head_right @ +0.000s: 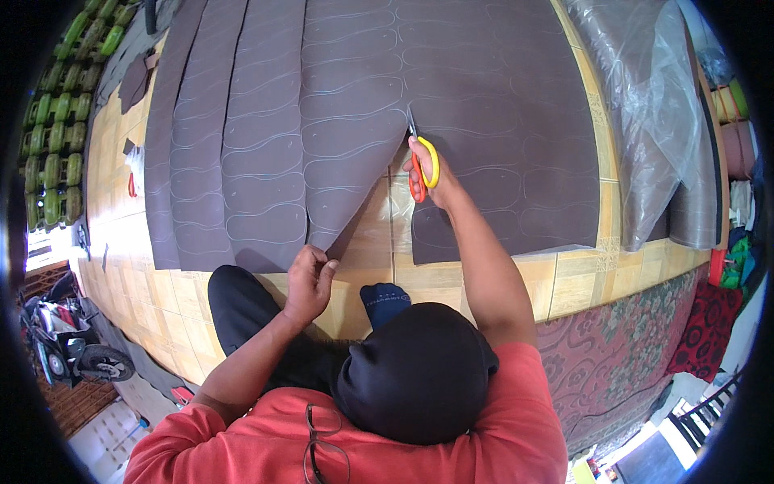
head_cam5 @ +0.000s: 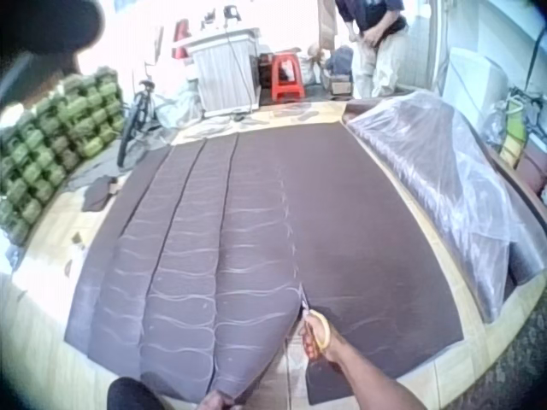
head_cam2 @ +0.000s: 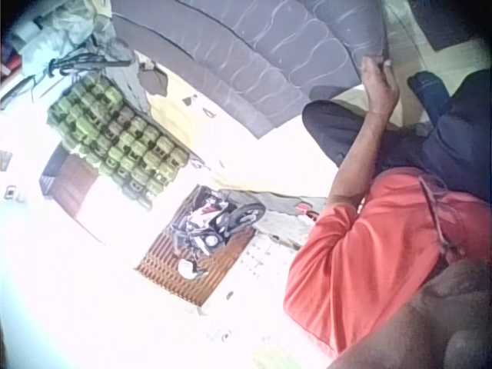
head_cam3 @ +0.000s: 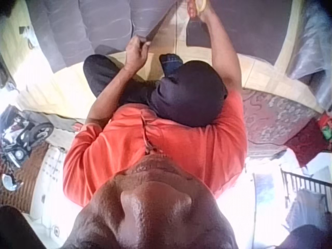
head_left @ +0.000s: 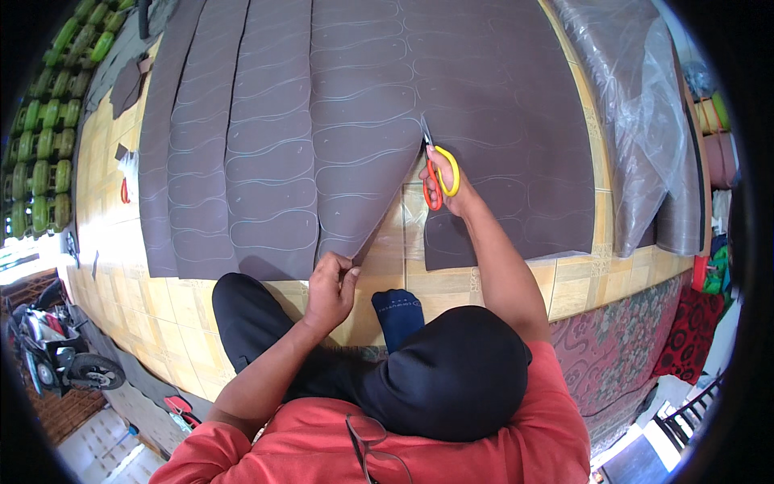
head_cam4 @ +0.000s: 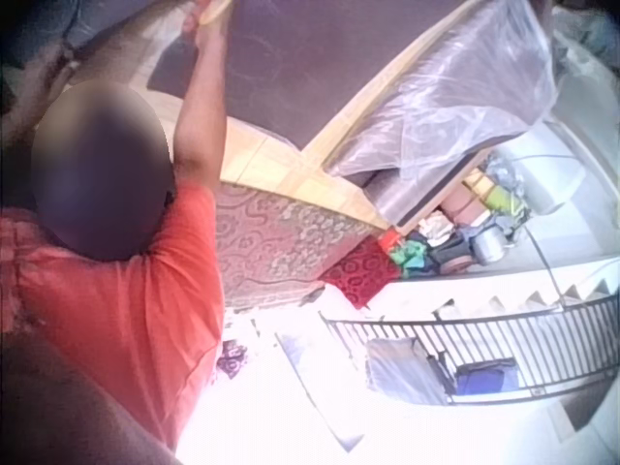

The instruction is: The person sits on the floor and uses scissors to cut a large sheet of brown material along pre-drawn wavy outlines. The person repeatedly cuts out individual shapes and sets them aside on the floor.

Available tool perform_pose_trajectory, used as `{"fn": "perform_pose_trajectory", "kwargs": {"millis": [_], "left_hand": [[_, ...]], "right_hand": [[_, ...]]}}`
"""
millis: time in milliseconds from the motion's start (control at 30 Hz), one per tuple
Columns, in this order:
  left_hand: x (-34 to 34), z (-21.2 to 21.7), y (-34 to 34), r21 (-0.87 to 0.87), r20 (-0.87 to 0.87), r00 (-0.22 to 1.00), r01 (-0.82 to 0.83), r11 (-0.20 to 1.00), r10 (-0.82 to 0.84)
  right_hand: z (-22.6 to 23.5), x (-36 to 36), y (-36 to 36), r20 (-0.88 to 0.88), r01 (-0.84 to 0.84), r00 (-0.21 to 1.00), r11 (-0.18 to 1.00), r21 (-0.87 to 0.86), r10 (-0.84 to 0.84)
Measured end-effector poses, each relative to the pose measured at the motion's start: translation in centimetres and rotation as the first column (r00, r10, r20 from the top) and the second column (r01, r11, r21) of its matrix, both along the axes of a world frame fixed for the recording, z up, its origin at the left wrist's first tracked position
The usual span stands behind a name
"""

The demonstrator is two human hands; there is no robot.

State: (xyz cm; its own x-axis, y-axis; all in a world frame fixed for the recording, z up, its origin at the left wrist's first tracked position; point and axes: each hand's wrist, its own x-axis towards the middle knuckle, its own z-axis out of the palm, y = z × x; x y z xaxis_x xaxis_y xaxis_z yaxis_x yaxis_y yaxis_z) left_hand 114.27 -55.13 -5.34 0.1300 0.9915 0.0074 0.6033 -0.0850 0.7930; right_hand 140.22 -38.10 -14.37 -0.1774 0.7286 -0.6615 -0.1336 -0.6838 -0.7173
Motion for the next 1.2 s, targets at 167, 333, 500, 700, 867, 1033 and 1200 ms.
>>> {"fn": "perform_pose_trajectory", "kwargs": {"millis": [167,333,500,700,867,1033,1200], "left_hand": [[-0.1,-0.3,0.0,0.019,0.054,0.997,-0.055,0.998,0.054],[-0.4,0.1,0.2,0.043,0.035,0.998,-0.056,0.998,0.055],[-0.5,0.8,0.4,0.033,0.047,0.996,-0.084,0.996,0.082],[-0.7,1.4,0.2,-0.003,0.05,0.994,-0.095,0.995,0.095],[-1.3,1.5,0.0,0.016,0.049,0.997,-0.061,0.998,0.06],[-2.2,3.3,-1.4,0.053,0.043,0.986,0.156,0.986,-0.158],[-5.1,7.3,-4.5,-0.059,0.036,0.973,0.23,0.971,-0.228]], "right_hand": [[0.5,0.4,0.0,0.019,-0.01,1.0,1.0,-0.017,0.01],[0.1,-0.9,-0.7,0.165,0.042,0.985,0.996,0.079,-0.054],[0.3,-3.0,-0.2,0.212,0.096,0.971,0.993,0.061,-0.107],[-0.5,-3.3,2.4,0.133,0.132,0.98,0.983,0.124,-0.148],[-0.6,-2.8,2.0,0.17,0.138,0.973,0.984,0.112,-0.156],[-0.1,-2.4,-1.8,0.182,0.137,0.971,0.986,0.096,-0.152],[1.3,-2.1,-8.3,0.213,0.082,0.973,0.996,0.048,-0.09]]}}
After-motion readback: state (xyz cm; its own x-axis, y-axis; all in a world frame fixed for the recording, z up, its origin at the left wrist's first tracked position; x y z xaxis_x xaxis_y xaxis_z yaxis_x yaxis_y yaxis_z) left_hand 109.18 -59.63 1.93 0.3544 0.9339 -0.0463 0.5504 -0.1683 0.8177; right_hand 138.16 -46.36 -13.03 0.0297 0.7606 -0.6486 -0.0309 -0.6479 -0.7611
